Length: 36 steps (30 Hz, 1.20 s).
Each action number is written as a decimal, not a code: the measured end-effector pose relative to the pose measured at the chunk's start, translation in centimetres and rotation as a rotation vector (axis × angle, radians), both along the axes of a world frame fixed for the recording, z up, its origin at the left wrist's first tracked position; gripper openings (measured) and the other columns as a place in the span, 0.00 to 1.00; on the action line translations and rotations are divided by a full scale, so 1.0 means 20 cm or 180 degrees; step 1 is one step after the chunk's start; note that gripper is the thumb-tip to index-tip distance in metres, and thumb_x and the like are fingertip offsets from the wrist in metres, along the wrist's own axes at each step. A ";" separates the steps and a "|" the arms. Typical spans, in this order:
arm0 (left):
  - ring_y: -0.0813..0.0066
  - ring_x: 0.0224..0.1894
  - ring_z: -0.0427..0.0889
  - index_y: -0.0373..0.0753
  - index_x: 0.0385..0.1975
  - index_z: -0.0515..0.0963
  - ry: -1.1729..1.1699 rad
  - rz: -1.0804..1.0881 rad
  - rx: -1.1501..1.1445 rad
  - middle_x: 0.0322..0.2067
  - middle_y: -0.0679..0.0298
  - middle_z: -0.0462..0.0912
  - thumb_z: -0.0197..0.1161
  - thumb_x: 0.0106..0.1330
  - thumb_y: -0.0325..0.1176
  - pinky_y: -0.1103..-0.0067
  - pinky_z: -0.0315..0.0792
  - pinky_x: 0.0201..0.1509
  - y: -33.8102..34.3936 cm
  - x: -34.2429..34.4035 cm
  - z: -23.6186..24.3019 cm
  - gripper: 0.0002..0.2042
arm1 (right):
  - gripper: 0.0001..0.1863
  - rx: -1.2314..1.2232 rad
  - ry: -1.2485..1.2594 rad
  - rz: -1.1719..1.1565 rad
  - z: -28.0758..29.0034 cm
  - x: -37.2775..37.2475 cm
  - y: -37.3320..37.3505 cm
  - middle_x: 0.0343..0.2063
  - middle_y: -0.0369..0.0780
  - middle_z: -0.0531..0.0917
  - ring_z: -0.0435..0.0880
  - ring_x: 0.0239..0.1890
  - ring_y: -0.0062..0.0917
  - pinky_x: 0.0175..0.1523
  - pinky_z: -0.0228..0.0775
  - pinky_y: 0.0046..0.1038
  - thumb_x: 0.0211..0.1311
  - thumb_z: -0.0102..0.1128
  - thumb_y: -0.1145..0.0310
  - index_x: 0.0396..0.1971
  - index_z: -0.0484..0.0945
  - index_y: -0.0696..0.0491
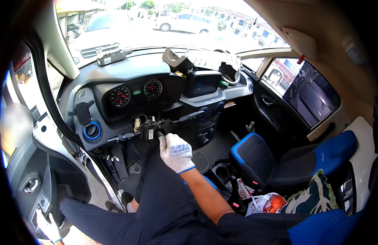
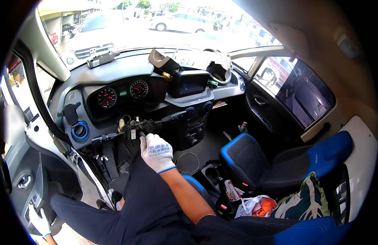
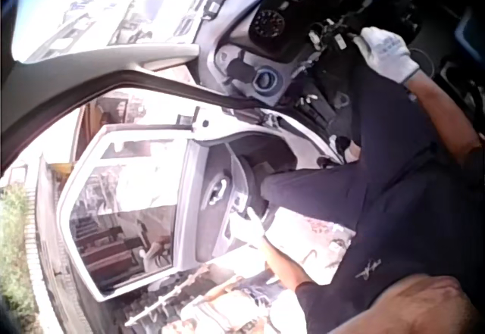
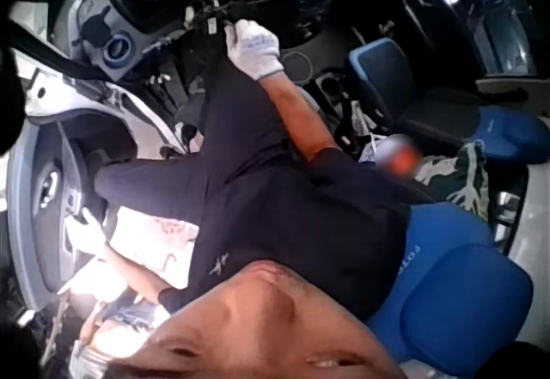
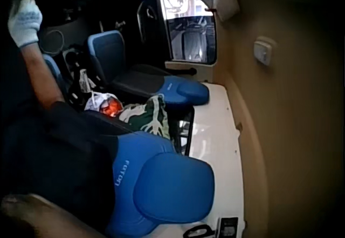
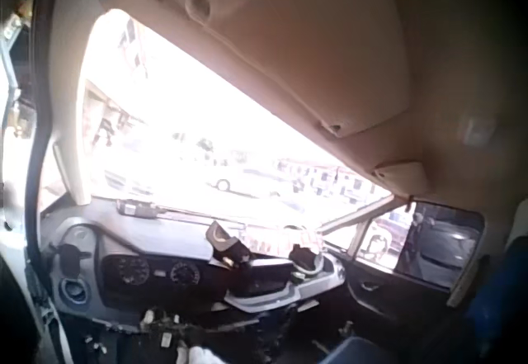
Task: The person removes a dashboard panel, disconnects wiring, and reattaches the panel inside a car. They then use a socket wrench to tighten bolts on the steering column area.
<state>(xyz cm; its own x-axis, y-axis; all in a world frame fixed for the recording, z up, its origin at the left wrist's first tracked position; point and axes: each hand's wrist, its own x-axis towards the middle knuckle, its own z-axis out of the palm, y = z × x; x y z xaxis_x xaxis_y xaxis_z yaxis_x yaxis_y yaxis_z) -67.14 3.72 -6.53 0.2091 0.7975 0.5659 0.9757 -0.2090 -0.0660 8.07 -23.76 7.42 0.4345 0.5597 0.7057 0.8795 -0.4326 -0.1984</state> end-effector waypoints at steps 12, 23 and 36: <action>0.44 0.75 0.75 0.29 0.78 0.69 -0.0163 0.0015 -0.0079 0.74 0.42 0.76 0.68 0.78 0.37 0.56 0.66 0.82 -0.07 0.06 0.06 0.32 | 0.17 -0.0187 0.0175 -0.0161 0.02 -0.02 0.02 0.29 0.47 0.85 0.89 0.31 0.46 0.38 0.82 0.48 0.81 0.61 0.54 0.33 0.81 0.50; 0.37 0.73 0.73 0.30 0.76 0.71 -0.0195 0.0048 0.0204 0.69 0.38 0.77 0.76 0.68 0.41 0.49 0.62 0.82 -0.14 0.24 0.15 0.39 | 0.14 0.0014 0.0080 -0.0131 0.04 -0.05 0.02 0.28 0.49 0.84 0.86 0.32 0.53 0.36 0.77 0.51 0.80 0.64 0.63 0.31 0.79 0.53; 0.41 0.74 0.72 0.34 0.73 0.74 -0.0360 0.0312 0.0135 0.72 0.45 0.77 0.76 0.67 0.40 0.51 0.61 0.82 -0.18 0.28 0.18 0.36 | 0.14 0.0226 0.0185 0.0123 0.00 -0.04 0.05 0.27 0.47 0.83 0.86 0.28 0.48 0.33 0.79 0.45 0.78 0.65 0.65 0.30 0.79 0.54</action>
<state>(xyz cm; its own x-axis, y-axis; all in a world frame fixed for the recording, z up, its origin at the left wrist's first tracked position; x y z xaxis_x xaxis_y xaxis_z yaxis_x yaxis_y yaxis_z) -61.53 0.16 -2.90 0.0645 0.7858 0.6151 0.9930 -0.1119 0.0388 7.23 -22.69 7.33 0.4549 0.5263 0.7184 0.8814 -0.3816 -0.2786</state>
